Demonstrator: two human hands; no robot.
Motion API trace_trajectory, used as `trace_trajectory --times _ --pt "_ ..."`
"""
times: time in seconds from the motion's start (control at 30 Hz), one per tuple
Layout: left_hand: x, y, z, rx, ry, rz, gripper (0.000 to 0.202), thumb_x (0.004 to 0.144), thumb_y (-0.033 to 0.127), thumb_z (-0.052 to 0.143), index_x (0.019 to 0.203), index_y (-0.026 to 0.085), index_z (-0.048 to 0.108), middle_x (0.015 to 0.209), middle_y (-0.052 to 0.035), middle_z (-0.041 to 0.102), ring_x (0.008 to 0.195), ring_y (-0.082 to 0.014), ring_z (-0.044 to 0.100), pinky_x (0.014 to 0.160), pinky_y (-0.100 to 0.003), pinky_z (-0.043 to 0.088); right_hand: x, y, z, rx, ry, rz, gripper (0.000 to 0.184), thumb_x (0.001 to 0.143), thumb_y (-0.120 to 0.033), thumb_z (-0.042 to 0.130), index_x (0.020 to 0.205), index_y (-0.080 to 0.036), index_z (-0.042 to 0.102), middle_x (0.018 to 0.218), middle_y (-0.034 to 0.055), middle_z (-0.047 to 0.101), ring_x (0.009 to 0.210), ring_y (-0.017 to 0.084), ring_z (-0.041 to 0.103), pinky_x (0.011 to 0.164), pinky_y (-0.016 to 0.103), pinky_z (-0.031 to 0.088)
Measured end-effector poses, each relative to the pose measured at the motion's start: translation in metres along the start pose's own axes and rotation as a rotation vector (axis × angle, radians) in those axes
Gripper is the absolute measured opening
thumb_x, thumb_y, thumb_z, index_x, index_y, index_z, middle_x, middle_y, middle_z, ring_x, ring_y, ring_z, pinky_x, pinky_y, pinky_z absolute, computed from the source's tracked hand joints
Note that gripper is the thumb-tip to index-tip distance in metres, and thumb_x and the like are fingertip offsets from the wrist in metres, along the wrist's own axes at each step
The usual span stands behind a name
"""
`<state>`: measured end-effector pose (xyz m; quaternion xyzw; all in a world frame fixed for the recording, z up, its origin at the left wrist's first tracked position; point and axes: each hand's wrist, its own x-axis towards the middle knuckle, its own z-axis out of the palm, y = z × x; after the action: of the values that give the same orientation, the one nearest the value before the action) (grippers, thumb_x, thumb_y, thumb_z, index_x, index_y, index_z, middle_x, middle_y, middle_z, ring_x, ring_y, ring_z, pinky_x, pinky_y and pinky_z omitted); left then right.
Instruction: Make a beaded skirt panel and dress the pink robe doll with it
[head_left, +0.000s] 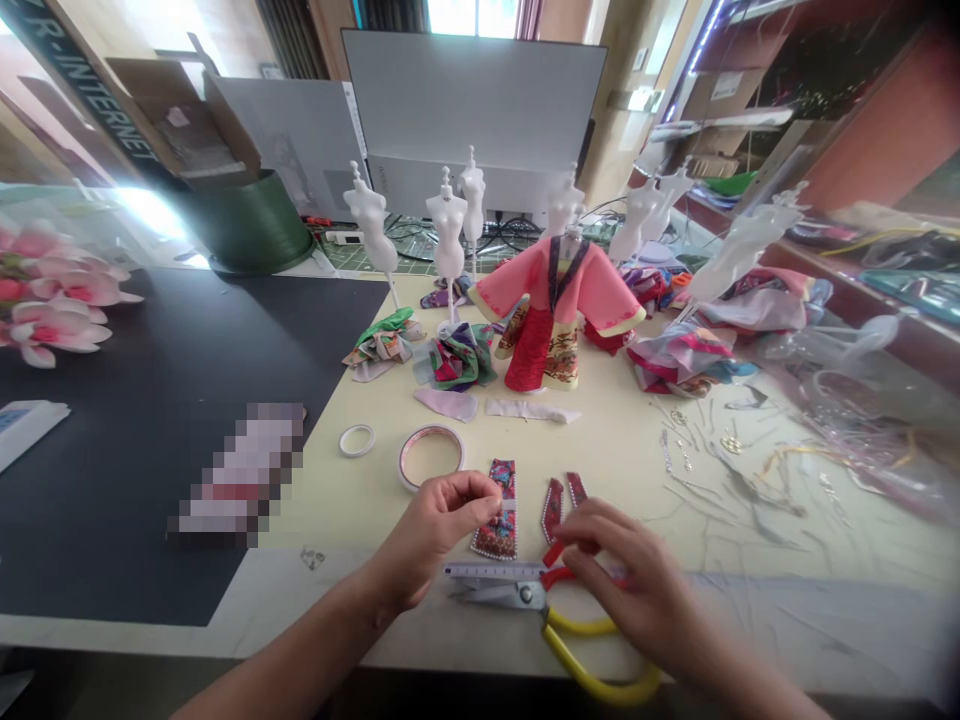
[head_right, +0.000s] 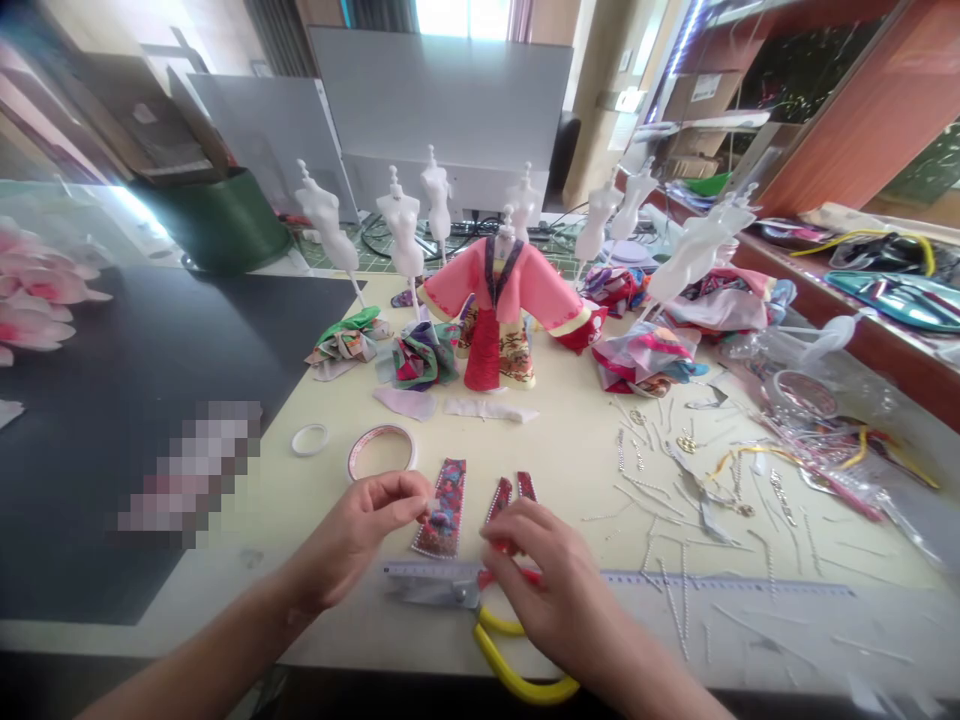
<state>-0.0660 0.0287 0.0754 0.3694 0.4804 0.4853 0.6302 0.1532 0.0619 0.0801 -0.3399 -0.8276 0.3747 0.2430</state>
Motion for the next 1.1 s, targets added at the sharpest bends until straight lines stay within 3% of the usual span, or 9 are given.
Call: trace_trajectory --times 0.2,0.47,0.57,0.77,0.97,1.1 --pt "-0.006 -0.002 0.009 -0.019 -0.043 -0.022 0.016 0.079 0.027 0.066 0.072 0.015 0.060 0.073 0.0004 0.056 0.068 -0.0100 0.050 0.066 -0.023 0.042 0.031 -0.018 0.018 0.319 0.090 0.169 0.011 0.084 -0.027 0.055 0.079 -0.019 0.061 0.073 0.0000 0.060 0.067 0.012 0.055 0.061 0.024 0.044" --pt "-0.004 -0.005 0.011 -0.002 -0.018 -0.039 0.018 0.077 0.029 0.068 0.071 0.014 0.060 0.072 0.0006 0.057 0.066 -0.0102 0.051 0.064 -0.022 0.043 0.033 -0.020 0.022 0.415 0.101 0.226 0.016 0.079 -0.029 0.059 0.068 -0.017 0.059 0.063 -0.0016 0.056 0.059 0.010 0.048 0.055 0.023 0.038" --pt "-0.004 -0.006 0.012 -0.021 -0.015 -0.044 0.017 0.080 0.031 0.066 0.074 0.015 0.064 0.075 -0.0003 0.060 0.070 -0.0105 0.052 0.067 -0.022 0.044 0.033 -0.016 0.024 0.421 0.145 0.228 0.018 0.078 -0.027 0.060 0.064 -0.017 0.057 0.061 -0.0020 0.054 0.058 0.010 0.046 0.055 0.023 0.037" --pt "-0.007 -0.010 0.008 -0.254 -0.050 -0.140 0.027 0.088 0.034 0.055 0.101 0.015 0.070 0.103 -0.0092 0.066 0.088 -0.0160 0.059 0.083 -0.029 0.047 0.030 0.000 0.022 0.505 0.245 0.307 0.019 0.080 -0.030 0.059 0.065 -0.018 0.057 0.063 -0.0018 0.053 0.061 0.011 0.045 0.058 0.025 0.038" --pt "-0.003 -0.010 0.005 -0.456 0.016 -0.216 0.025 0.088 0.030 0.054 0.098 0.013 0.070 0.108 -0.0114 0.065 0.086 -0.0160 0.058 0.081 -0.032 0.050 0.023 0.012 0.018 0.656 0.297 0.392 0.020 0.079 -0.035 0.063 0.069 -0.019 0.057 0.065 -0.0017 0.054 0.062 0.011 0.047 0.059 0.024 0.039" --pt "-0.003 -0.009 0.005 -0.495 0.064 -0.252 0.025 0.089 0.028 0.053 0.099 0.012 0.070 0.104 -0.0110 0.065 0.085 -0.0149 0.059 0.079 -0.030 0.050 0.019 0.017 0.016 0.689 0.339 0.463 0.023 0.077 -0.038 0.066 0.068 -0.018 0.058 0.060 -0.0033 0.049 0.056 0.009 0.042 0.052 0.022 0.035"
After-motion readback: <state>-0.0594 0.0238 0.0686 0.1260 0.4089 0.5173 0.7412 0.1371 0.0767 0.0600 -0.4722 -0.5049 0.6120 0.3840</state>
